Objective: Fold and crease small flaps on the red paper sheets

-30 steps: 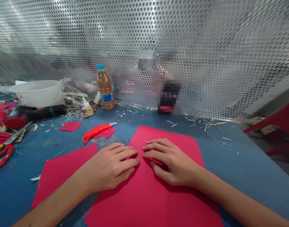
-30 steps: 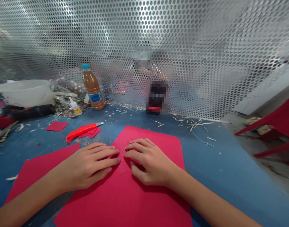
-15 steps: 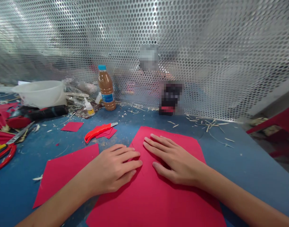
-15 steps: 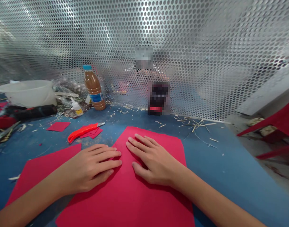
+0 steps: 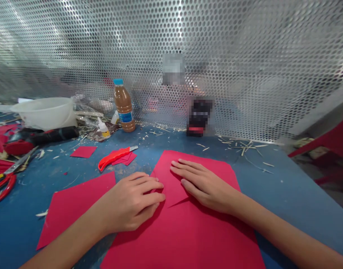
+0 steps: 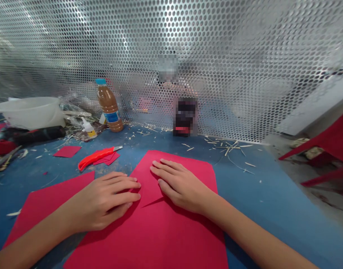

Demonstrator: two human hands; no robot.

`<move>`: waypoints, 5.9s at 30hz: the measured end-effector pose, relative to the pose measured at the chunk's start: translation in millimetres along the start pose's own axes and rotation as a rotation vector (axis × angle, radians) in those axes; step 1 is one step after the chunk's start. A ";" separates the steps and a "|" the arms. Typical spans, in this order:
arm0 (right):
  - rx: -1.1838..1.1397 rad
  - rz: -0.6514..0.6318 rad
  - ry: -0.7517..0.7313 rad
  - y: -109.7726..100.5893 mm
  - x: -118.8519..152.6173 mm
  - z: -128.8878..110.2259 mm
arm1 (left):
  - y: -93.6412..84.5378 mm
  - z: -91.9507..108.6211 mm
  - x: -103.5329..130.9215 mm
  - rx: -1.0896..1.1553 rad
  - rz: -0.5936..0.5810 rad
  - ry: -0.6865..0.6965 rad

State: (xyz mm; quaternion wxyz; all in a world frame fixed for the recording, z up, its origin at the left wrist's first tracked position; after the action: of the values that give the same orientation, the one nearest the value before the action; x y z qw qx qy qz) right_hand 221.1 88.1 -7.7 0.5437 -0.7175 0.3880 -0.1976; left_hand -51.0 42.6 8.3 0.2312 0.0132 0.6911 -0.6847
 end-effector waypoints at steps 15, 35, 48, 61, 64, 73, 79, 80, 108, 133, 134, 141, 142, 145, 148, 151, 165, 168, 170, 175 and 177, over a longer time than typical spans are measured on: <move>0.076 -0.009 -0.101 -1.3 1.6 14.2 | 1.5 5.5 -4.9 0.008 -0.006 0.026; 0.072 -0.056 -0.067 -3.7 2.2 10.8 | 3.2 9.0 -4.6 -0.028 0.004 0.041; -0.014 -0.082 -0.178 -6.3 4.5 -8.4 | 10.4 32.4 -17.8 0.009 0.086 0.012; -0.120 0.144 0.086 5.8 -10.5 -7.9 | 15.9 39.7 -20.9 0.092 0.078 -0.040; -0.107 0.168 0.122 8.1 -26.7 -5.8 | 17.5 38.9 -21.6 0.095 0.083 -0.041; 0.043 0.234 0.152 6.8 -45.1 -14.3 | 17.0 37.8 -20.9 0.159 0.065 -0.088; 0.235 0.190 0.092 0.1 -36.3 -24.0 | 15.6 39.5 -22.2 0.160 0.048 -0.112; 0.253 0.183 0.084 0.3 -33.7 -24.3 | 15.0 39.5 -22.7 0.159 0.044 -0.114; 0.134 0.070 0.015 -14.6 33.4 -47.1 | 7.2 24.1 -14.6 0.163 0.234 -0.204; -0.227 -0.084 0.000 -10.1 22.9 -31.1 | -11.2 -7.9 6.1 -0.259 0.194 -0.205; -0.250 -0.102 0.019 -11.0 22.4 -31.1 | -10.9 -8.1 6.1 -0.260 0.194 -0.206; -0.279 -0.101 0.026 -12.0 24.8 -32.9 | -16.9 -1.3 1.6 -0.283 0.289 -0.134; -0.265 -0.083 -0.006 -10.9 25.6 -33.5 | -19.3 1.3 0.5 -0.296 0.325 -0.116; -0.226 0.017 -0.092 -6.0 27.3 -35.4 | -25.7 11.1 -1.8 -0.333 0.417 -0.071; -0.317 0.134 -0.007 -2.4 27.7 -38.0 | -26.8 22.9 -3.1 -0.331 0.445 -0.014; -0.585 0.206 0.266 -2.2 26.8 -42.6 | -21.8 33.4 -6.5 -0.260 0.388 0.043; -0.335 0.663 0.466 -24.9 27.0 -28.8 | 3.7 28.9 -11.7 0.034 -0.105 -0.146; -0.008 0.555 0.118 -30.7 32.1 -42.7 | 1.3 31.2 -12.9 0.063 -0.089 -0.113; 0.145 0.388 -0.061 -30.1 34.9 -50.5 | 0.1 32.2 -13.0 0.082 -0.073 -0.075; 0.242 0.169 -0.118 -23.2 36.8 -49.2 | -0.5 32.5 -11.3 0.101 -0.014 -0.037; 0.223 0.109 -0.072 -21.7 36.3 -45.6 | 0.3 31.9 -11.6 0.110 -0.010 -0.042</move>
State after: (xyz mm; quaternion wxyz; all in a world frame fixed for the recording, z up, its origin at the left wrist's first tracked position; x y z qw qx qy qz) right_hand 218.9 33.9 22.6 0.6437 -0.6369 0.3824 -0.1838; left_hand -30.9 15.8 13.4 0.2409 0.0081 0.6474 -0.7231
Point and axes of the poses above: each hand's wrist, its own x-axis away from the middle knuckle, its own y-axis out of the palm, z = x × y, the point moved 1 cm from there along -x, towards the middle knuckle, and after that the axes turned 13 degrees about y, right-handed, at the moved point
